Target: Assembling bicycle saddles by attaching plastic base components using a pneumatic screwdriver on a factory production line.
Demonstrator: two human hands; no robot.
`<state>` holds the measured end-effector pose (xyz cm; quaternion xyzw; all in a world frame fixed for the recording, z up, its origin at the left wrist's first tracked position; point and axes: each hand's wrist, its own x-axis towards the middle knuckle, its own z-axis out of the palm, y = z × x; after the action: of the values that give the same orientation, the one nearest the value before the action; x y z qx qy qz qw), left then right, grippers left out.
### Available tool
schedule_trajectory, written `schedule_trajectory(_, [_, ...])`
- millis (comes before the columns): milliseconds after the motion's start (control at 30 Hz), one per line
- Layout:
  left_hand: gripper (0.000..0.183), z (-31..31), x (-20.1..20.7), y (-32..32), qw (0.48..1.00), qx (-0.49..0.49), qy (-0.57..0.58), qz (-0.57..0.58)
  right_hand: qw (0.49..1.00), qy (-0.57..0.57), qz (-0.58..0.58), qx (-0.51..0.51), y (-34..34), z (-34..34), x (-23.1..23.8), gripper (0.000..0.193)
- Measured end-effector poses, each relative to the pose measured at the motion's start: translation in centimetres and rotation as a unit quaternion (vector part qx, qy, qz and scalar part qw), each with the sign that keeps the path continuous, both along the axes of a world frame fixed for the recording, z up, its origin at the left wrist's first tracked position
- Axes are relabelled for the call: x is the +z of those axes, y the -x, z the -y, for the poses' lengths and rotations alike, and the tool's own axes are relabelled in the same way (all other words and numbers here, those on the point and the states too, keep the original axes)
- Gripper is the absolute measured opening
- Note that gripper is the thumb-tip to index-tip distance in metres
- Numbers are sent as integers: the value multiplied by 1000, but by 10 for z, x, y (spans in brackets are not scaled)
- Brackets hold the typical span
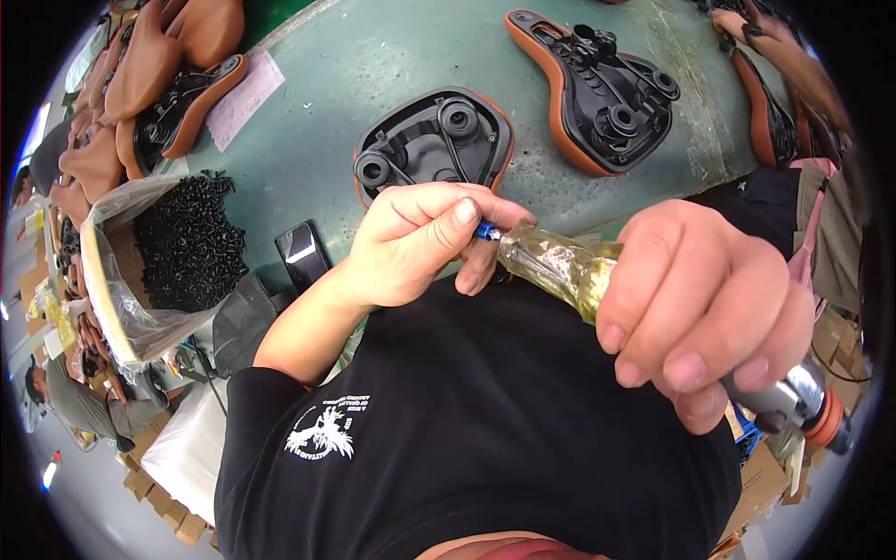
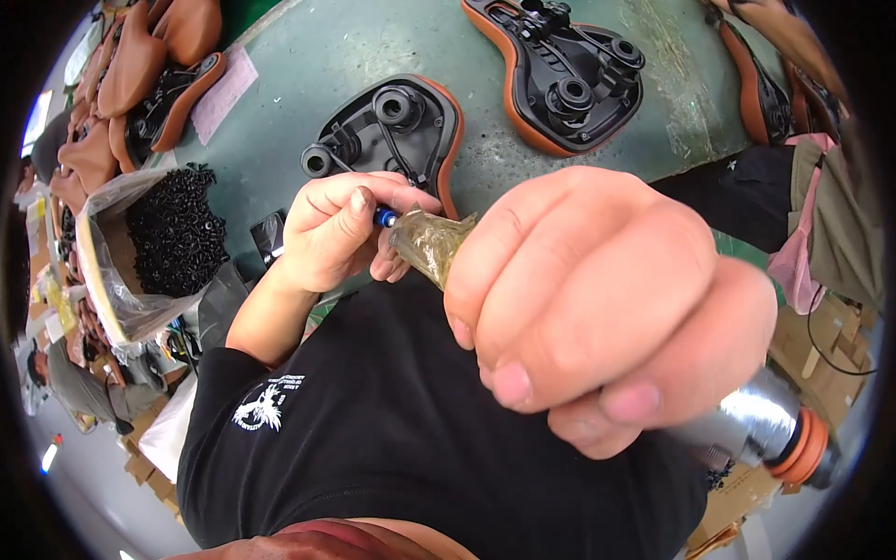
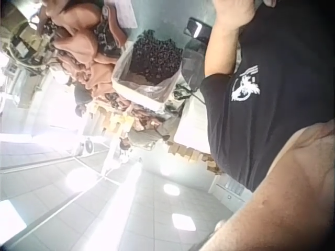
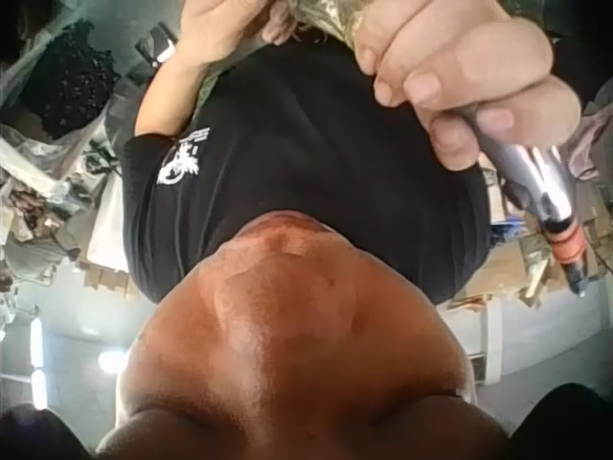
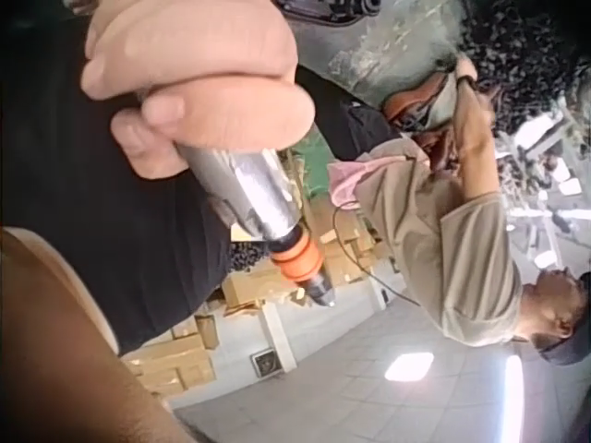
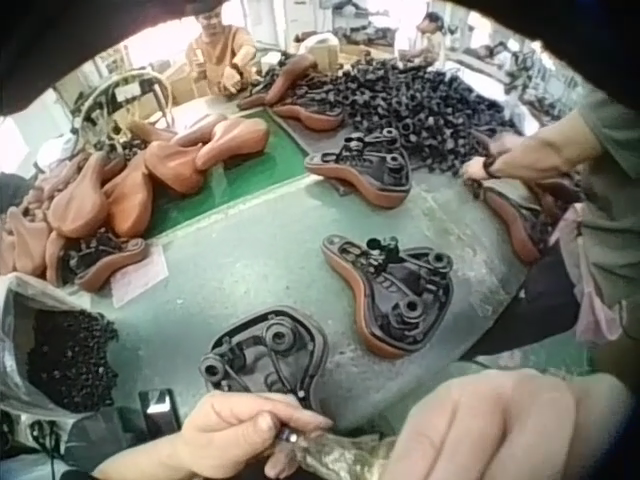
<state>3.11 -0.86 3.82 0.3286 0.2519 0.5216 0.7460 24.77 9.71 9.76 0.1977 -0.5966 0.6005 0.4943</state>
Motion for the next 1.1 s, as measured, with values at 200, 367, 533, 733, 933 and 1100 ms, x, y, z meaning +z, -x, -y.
schedule_trajectory(200, [53, -19, 5, 7, 945, 49, -204, -250, 996, 48, -22, -72, -5, 13, 2, 37])
schedule_trajectory(367, [60, -58, 6, 31, 758, 243, -356, -489, 989, 14, 9, -147, -18, 9, 5, 38])
schedule_trajectory(533, [49, -80, 0, 44, 550, 178, -390, -717, 978, -54, 71, -190, -27, -7, 3, 45])
schedule_trajectory(733, [38, -83, -10, 38, 498, 158, -431, -736, 978, -47, 81, -187, -23, -6, -4, 46])
schedule_trajectory(933, [44, -77, -10, 43, 544, 155, -377, -734, 977, -47, 102, -181, -20, -3, 1, 44])
schedule_trajectory(1100, [56, -30, -2, 67, 508, 248, -357, -743, 970, -27, 111, -216, -20, 6, -2, 42])
